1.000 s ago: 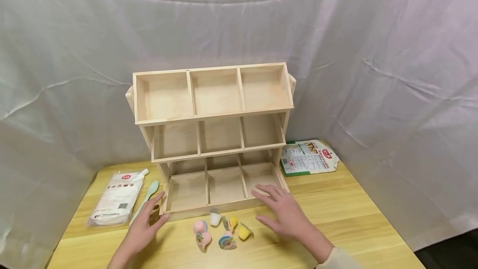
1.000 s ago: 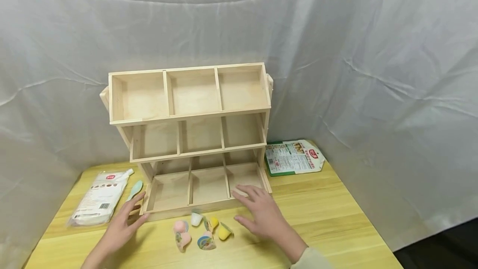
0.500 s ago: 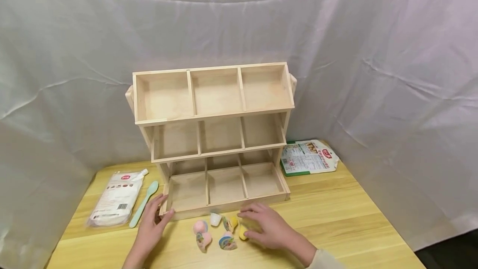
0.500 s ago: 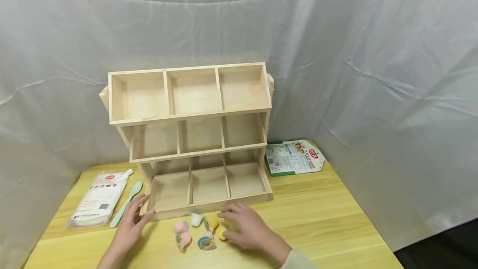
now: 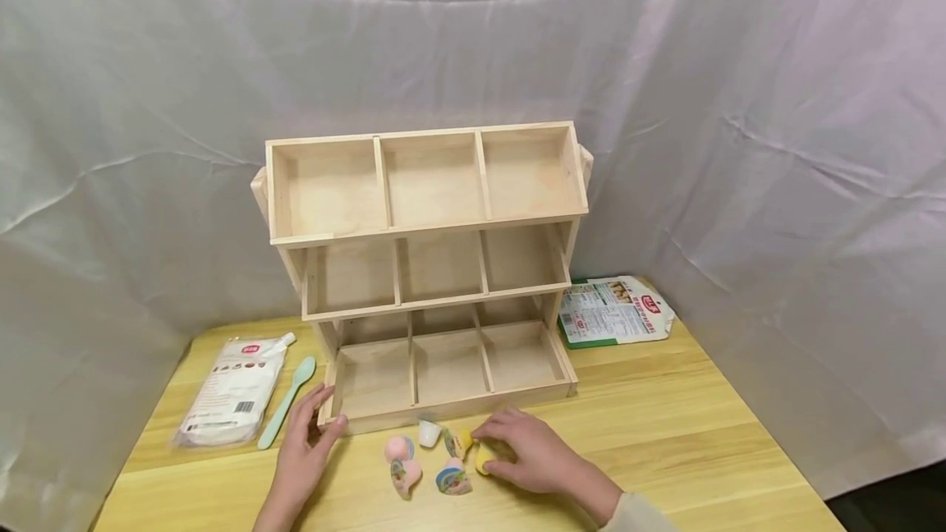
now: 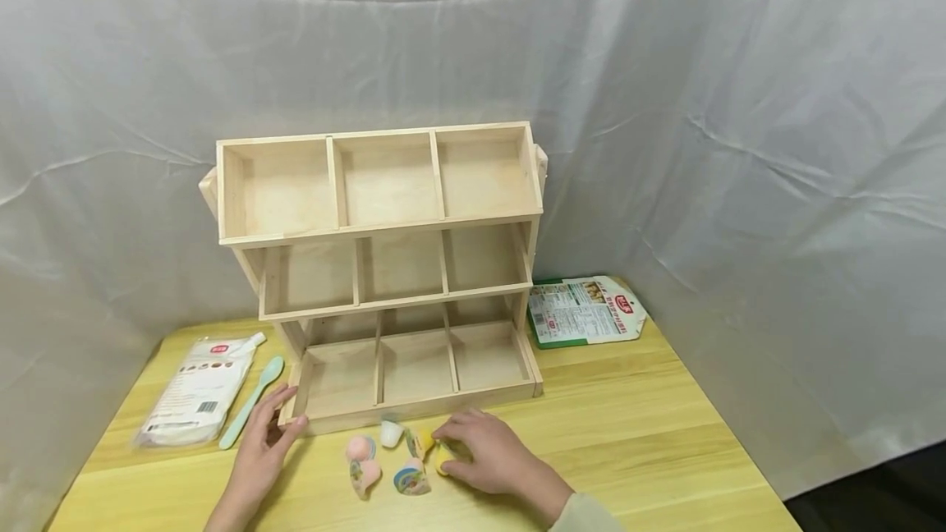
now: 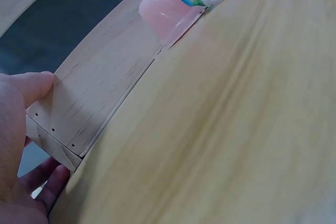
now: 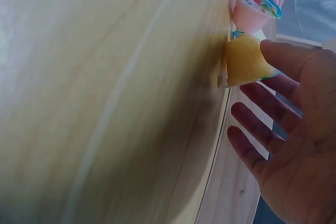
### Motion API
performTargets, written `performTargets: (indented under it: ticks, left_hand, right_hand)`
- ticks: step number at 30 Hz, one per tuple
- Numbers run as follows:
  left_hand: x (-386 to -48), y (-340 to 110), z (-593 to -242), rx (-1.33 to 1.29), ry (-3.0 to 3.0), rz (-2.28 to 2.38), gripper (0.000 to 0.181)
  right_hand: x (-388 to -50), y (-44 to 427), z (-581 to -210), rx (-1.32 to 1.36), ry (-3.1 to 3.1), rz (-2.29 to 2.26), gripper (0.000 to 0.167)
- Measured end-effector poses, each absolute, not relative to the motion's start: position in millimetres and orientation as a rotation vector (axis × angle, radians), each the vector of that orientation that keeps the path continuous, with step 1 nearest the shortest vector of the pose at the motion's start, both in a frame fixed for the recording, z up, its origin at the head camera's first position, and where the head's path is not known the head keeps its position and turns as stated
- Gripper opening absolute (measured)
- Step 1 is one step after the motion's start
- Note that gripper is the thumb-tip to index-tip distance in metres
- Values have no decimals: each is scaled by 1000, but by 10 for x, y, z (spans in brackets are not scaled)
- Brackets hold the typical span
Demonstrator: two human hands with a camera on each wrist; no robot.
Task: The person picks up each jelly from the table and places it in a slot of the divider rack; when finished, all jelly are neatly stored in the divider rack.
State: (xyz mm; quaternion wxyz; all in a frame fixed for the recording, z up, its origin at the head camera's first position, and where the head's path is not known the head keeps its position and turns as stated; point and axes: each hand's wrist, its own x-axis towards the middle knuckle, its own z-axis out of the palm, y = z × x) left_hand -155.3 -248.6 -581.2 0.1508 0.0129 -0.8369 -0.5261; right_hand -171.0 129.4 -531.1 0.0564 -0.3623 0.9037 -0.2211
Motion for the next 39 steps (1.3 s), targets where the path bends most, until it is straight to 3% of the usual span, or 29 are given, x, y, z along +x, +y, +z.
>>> performTargets:
  ticks: [39]
  left_hand:
    - [-1559,-2478,-5818,34,-2400,-1483,49]
  right_hand:
    - [-1776,1318,-5343,-1030,2660,-795,42]
